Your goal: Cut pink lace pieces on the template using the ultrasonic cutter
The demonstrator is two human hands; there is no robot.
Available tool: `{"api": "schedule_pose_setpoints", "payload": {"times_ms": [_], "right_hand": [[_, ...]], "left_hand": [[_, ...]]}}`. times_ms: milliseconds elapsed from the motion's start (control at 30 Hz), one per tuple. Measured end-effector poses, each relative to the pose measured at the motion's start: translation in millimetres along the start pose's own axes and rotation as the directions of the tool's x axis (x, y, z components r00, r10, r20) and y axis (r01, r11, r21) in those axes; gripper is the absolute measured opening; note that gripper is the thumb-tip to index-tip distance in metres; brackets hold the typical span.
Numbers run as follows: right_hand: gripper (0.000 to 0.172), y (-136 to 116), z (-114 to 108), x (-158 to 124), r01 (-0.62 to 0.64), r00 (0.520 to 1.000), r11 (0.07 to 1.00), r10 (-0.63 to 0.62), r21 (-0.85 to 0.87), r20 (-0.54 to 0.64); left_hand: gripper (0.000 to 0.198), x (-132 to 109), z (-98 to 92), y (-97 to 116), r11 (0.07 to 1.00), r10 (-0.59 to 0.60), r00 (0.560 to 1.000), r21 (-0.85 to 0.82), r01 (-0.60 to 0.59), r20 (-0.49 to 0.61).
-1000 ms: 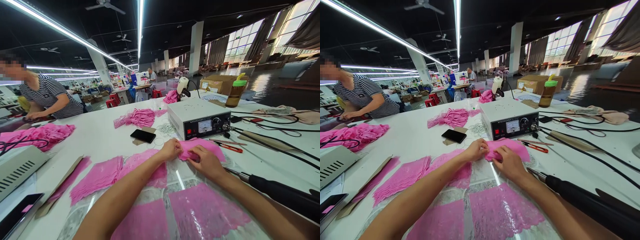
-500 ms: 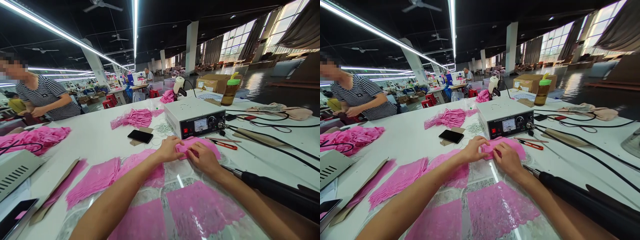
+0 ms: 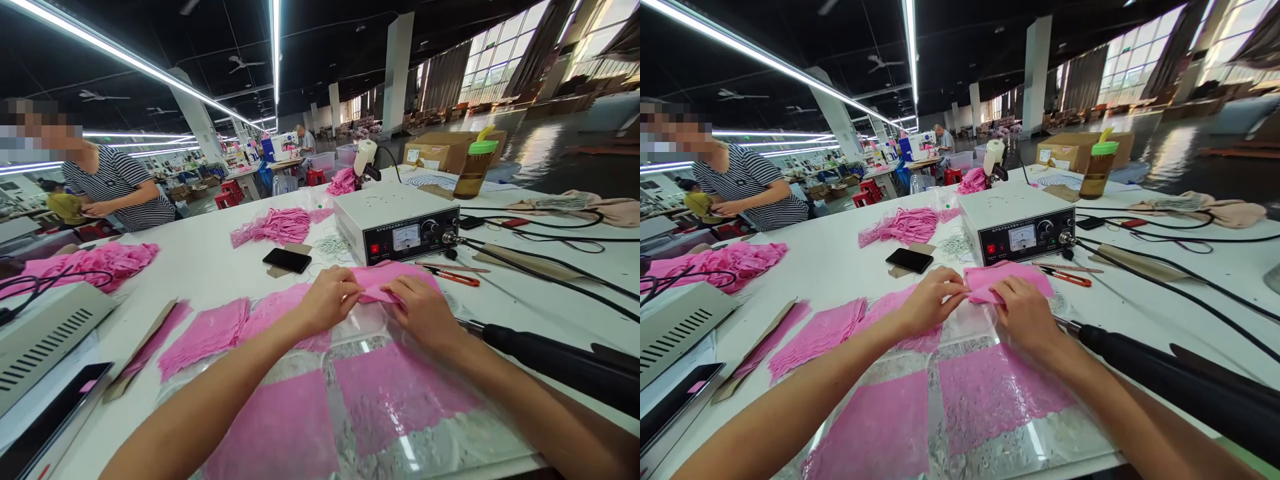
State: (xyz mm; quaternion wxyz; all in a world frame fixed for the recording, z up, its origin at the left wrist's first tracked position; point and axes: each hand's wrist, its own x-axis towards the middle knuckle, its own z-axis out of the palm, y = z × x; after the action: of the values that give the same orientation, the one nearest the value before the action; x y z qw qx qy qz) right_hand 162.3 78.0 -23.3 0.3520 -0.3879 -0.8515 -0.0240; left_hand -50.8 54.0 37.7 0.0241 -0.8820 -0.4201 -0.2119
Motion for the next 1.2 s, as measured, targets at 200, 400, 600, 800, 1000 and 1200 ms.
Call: {"api": "schedule_pose_setpoints", "payload": {"times_ms": [200,400,600,800,1000,1200], "right_hand": [[0.029,-20,-29,-38,0.266,0.95,0.96,-0.276,0.086,0.146],[0.028,-15,-54,-73,0.339,0.917,0.932,-0.357,0.124,0.177],[0.032,-16,-67,-86,0.321,0.922,0.943,-0.333,0.091,0.196],[0.033,-9,-74,-90,0.242,0.922,0.956,-0.28,0.165,0.269],[0.022,5,-76,-103,0.079,0.947,0.963,-0.153,0.258,0.283],[0.017,5,-84,-110,-0.095,0.97,0.952,0.022,0.291,0.244]], "left_hand": [[0.024,-84,-10.0,53,0.997,0.075,0.997,-0.027,-0.075,0.014],[0.023,-114,5.6,73,0.985,0.169,0.986,-0.026,-0.169,0.012],[0.027,-117,3.8,74,0.967,0.256,0.963,-0.023,-0.255,0.091],[0.018,-117,-0.4,79,0.974,0.149,0.985,-0.182,-0.132,0.083],[0.019,-115,-1.8,83,0.953,0.042,0.995,-0.303,-0.013,0.089],[0.017,-110,-2.6,85,0.955,0.007,0.982,-0.294,0.05,0.191]]}}
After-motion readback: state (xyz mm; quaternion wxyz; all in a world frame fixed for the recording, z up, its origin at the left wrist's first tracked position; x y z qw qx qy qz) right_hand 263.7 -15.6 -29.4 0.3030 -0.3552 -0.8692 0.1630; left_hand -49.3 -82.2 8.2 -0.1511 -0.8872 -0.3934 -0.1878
